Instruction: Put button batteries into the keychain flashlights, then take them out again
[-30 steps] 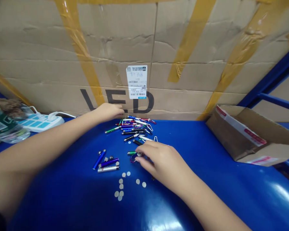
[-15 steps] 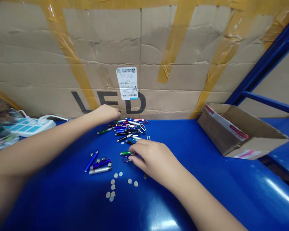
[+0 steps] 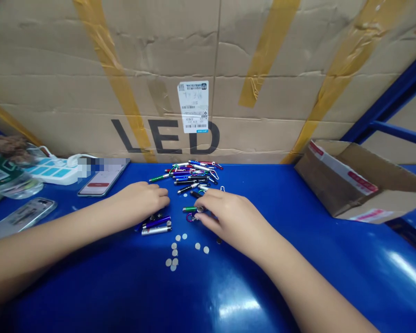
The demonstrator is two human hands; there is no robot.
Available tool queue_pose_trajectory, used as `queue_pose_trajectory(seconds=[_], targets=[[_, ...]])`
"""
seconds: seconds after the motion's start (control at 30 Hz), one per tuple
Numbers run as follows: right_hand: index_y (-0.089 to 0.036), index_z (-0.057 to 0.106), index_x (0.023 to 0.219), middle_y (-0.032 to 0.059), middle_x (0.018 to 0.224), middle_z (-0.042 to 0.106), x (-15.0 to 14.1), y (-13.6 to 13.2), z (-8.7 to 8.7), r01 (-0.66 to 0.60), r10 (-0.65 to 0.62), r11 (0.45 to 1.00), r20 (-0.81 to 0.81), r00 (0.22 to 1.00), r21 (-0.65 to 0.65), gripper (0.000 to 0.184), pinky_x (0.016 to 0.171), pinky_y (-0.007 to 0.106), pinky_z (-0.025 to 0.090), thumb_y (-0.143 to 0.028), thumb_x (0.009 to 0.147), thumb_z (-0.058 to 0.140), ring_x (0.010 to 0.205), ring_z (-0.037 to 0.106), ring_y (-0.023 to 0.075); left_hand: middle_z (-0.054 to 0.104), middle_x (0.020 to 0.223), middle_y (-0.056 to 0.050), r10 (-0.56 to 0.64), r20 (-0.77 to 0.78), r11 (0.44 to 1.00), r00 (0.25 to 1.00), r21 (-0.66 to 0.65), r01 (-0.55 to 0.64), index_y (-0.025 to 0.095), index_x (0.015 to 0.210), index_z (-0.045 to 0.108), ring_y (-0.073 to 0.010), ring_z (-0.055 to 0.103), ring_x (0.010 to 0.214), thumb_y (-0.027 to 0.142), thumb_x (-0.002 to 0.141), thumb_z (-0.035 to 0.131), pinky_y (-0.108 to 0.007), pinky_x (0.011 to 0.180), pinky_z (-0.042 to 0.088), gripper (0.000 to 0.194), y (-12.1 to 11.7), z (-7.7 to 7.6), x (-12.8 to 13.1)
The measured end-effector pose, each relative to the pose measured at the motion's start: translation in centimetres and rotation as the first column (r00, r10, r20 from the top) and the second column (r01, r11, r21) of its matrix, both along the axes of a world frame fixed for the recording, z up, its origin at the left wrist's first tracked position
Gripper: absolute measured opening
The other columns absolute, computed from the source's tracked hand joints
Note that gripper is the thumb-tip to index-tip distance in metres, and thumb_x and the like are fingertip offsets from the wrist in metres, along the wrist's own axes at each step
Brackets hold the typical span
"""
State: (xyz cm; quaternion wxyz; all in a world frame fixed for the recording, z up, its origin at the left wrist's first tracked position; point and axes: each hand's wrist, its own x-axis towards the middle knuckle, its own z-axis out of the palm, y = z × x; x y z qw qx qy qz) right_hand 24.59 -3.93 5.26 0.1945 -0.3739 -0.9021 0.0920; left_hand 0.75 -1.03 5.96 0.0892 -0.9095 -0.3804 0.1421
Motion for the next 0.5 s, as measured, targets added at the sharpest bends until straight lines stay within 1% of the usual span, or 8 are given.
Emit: queue_pose_trajectory(seconds=[0.07,0.13,0.2,0.27,0.3,0.33,0.4,0.5], targets=[[-0.019,0.065,0.097,0.005,0.093,0.067,-0.2,0.0,-0.2,-0.01,0.01,1.0,-0.014,1.0,0.001,0.013,0.074,0.03,0.05,-0.023,0.09,0.056,0.085,0.063,0.0172,0.068,0.081,-0.005,-0.01,0.056,1.0,0.998,-0.022,0.011,0.016,0.079,0.067,-0.0183,0.063,0.076,0.007,0.084,0.056,-0.027,0.062,0.041,0.015,0.0,0.1,-0.2],[-0.019,0.065,0.099,0.0057,0.094,0.068,-0.3,0.0,-0.3,-0.019,0.02,1.0,-0.036,0.999,0.01,0.014,0.075,0.03,0.05,-0.024,0.09,0.056,0.087,0.063,0.0175,0.068,0.079,-0.006,-0.03,0.155,1.0,0.987,0.003,0.03,0.017,0.078,0.068,-0.0192,0.063,0.079,0.015,0.088,0.054,-0.029,0.068,0.043,0.017,-0.2,0.3,-0.2],[-0.02,0.065,0.101,0.0059,0.096,0.069,-0.4,-0.2,-0.4,-0.028,0.029,0.999,-0.064,0.998,0.019,0.014,0.077,0.03,0.05,-0.022,0.09,0.056,0.09,0.064,0.0178,0.07,0.09,-0.007,-0.056,0.305,0.998,0.951,-0.002,0.06,0.017,0.093,0.068,-0.0217,0.063,0.089,0.026,0.09,0.054,-0.032,0.077,0.045,0.017,-0.8,0.5,-0.2],[-0.02,0.065,0.102,0.0057,0.097,0.069,-0.6,-0.5,-0.4,-0.044,0.047,0.999,-0.098,0.994,0.031,0.015,0.078,0.03,0.05,-0.02,0.09,0.055,0.09,0.064,0.0173,0.069,0.104,-0.007,-0.064,0.478,0.989,0.876,-0.087,0.119,0.019,0.114,0.062,-0.0222,0.062,0.097,0.036,0.087,0.059,-0.033,0.084,0.046,0.032,-1.4,0.3,0.1],[-0.02,0.064,0.103,0.0056,0.097,0.069,-0.7,-0.8,-0.3,-0.056,0.061,0.998,-0.115,0.991,0.043,0.016,0.078,0.03,0.05,-0.02,0.09,0.055,0.09,0.063,0.017,0.068,0.107,-0.007,-0.055,0.551,0.977,0.833,-0.143,0.159,0.019,0.119,0.059,-0.0212,0.062,0.098,0.038,0.086,0.062,-0.032,0.085,0.046,0.038,-1.7,0.1,0.4],[-0.021,0.063,0.104,0.0054,0.096,0.069,-0.9,-1.0,-0.3,-0.065,0.072,0.996,-0.129,0.989,0.056,0.017,0.078,0.029,0.05,-0.019,0.09,0.054,0.089,0.063,0.0166,0.069,0.106,-0.006,-0.044,0.608,0.964,0.793,-0.184,0.194,0.019,0.117,0.059,-0.0198,0.062,0.097,0.037,0.086,0.062,-0.03,0.084,0.046,0.036,-2.0,-0.2,0.6],[-0.021,0.061,0.107,0.0047,0.095,0.069,-1.1,-1.4,-0.3,-0.055,0.064,0.996,-0.138,0.988,0.071,0.019,0.074,0.027,0.049,-0.02,0.089,0.055,0.087,0.064,0.0159,0.07,0.098,-0.004,-0.024,0.676,0.946,0.736,-0.222,0.235,0.017,0.104,0.062,-0.017,0.063,0.092,0.029,0.09,0.057,-0.026,0.081,0.045,0.019,-2.3,-0.9,1.1],[-0.02,0.059,0.1,0.0029,0.088,0.068,-1.2,-1.7,-0.3,-0.007,0.016,0.997,-0.131,0.991,0.07,0.012,0.066,0.025,0.047,-0.022,0.089,0.057,0.081,0.063,0.0149,0.071,0.091,-0.002,-0.007,0.707,0.945,0.707,-0.226,0.236,0.018,0.093,0.063,-0.0154,0.064,0.088,0.023,0.092,0.053,-0.025,0.08,0.043,0.012,-2.3,-1.7,1.6]])
